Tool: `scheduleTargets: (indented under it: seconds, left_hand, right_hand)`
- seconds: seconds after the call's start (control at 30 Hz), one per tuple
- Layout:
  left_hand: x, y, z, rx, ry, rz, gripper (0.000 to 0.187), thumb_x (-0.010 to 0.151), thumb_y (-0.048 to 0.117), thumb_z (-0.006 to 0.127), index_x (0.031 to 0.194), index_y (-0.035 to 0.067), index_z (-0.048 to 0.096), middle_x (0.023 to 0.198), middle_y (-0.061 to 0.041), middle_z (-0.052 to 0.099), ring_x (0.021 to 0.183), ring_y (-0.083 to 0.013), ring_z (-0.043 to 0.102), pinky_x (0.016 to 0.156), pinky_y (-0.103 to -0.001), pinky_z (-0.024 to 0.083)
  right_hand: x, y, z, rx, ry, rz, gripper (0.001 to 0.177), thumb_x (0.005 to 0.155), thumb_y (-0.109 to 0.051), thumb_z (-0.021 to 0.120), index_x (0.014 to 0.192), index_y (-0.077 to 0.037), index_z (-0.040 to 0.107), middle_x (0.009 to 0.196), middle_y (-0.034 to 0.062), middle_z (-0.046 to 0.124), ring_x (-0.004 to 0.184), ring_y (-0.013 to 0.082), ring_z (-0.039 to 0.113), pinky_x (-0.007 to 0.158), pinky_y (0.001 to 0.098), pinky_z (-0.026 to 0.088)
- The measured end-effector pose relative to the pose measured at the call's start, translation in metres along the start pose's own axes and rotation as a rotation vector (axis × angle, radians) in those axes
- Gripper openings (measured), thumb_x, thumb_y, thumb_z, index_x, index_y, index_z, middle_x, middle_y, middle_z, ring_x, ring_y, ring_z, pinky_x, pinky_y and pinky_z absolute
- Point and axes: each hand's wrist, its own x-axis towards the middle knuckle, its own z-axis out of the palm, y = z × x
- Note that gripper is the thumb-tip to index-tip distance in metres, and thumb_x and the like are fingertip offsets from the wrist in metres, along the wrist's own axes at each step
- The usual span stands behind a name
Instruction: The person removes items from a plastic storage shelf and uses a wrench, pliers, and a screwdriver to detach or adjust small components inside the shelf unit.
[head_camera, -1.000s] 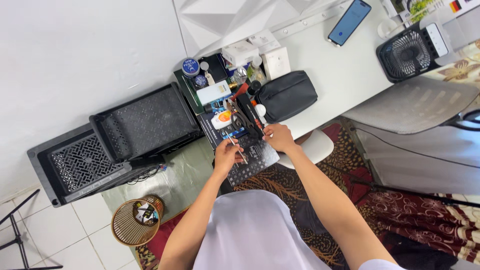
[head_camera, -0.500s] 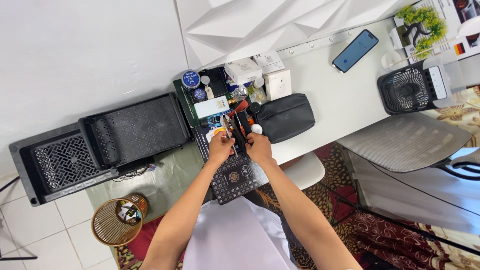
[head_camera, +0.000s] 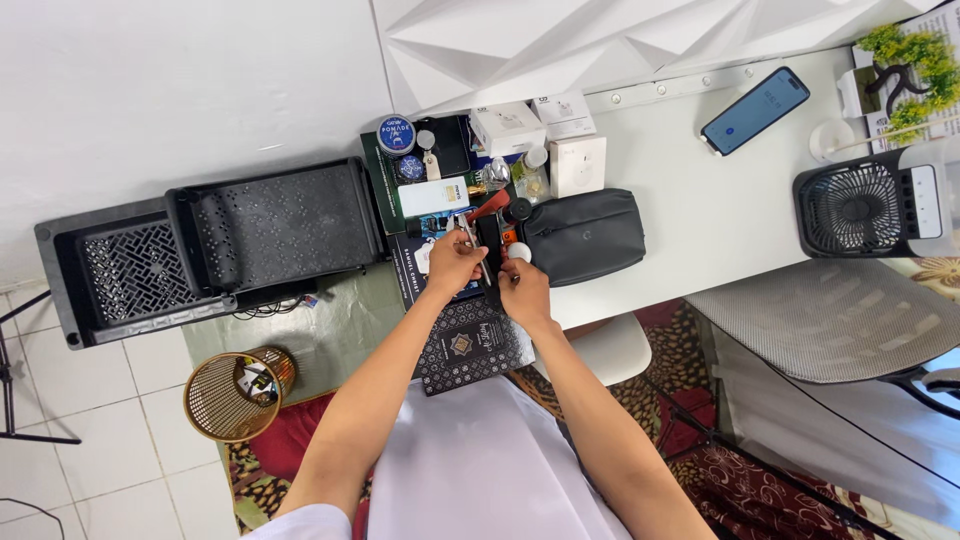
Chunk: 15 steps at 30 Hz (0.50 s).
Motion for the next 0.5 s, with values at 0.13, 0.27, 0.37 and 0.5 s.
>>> scheduleTargets:
  seconds: [0.13,0.27,0.37,0.5]
  left_hand:
    - [0.011,0.013,0.007,0.018,0.030,0.031,0.029,0.085,0.006,0.085,0.102,-0.004,0.063,0.083,-0.013,0.075,0.064,-0.0158,0.073,0.052,-0.031,0.061]
    - [0.025,0.014,0.010,0.057,0.064,0.111,0.032,0.082,0.006,0.087,0.101,-0.005,0.062,0.083,-0.013,0.076,0.067,-0.0144,0.076,0.053,-0.030,0.065]
    - [0.024,0.005,0.013,0.046,0.032,0.070,0.035,0.081,0.004,0.087,0.104,-0.008,0.063,0.081,-0.014,0.076,0.064,-0.0181,0.075,0.052,-0.032,0.064]
    - [0.020,-0.001,0.018,0.123,0.008,0.067,0.037,0.088,0.014,0.083,0.114,-0.007,0.065,0.078,-0.013,0.075,0.061,-0.0179,0.074,0.052,-0.032,0.059]
  right_hand:
    - [0.006,0.006,0.009,0.216,-0.102,0.109,0.021,0.104,-0.019,0.067,0.116,-0.003,0.075,0.090,0.0133,0.080,0.077,0.0168,0.079,0.074,0.0319,0.060]
    - [0.022,0.002,0.004,0.412,-0.183,0.065,0.023,0.103,-0.019,0.066,0.115,-0.002,0.075,0.092,0.0119,0.081,0.075,0.0145,0.077,0.072,0.0307,0.061]
    - [0.021,-0.002,-0.004,0.124,-0.119,-0.017,0.020,0.092,-0.015,0.077,0.104,0.000,0.080,0.083,0.0141,0.081,0.073,0.0159,0.078,0.069,0.0316,0.059]
    - [0.022,0.005,-0.007,0.060,0.028,0.053,0.018,0.090,-0.015,0.080,0.099,0.001,0.079,0.082,0.0161,0.080,0.074,0.0250,0.080,0.072,0.0347,0.061]
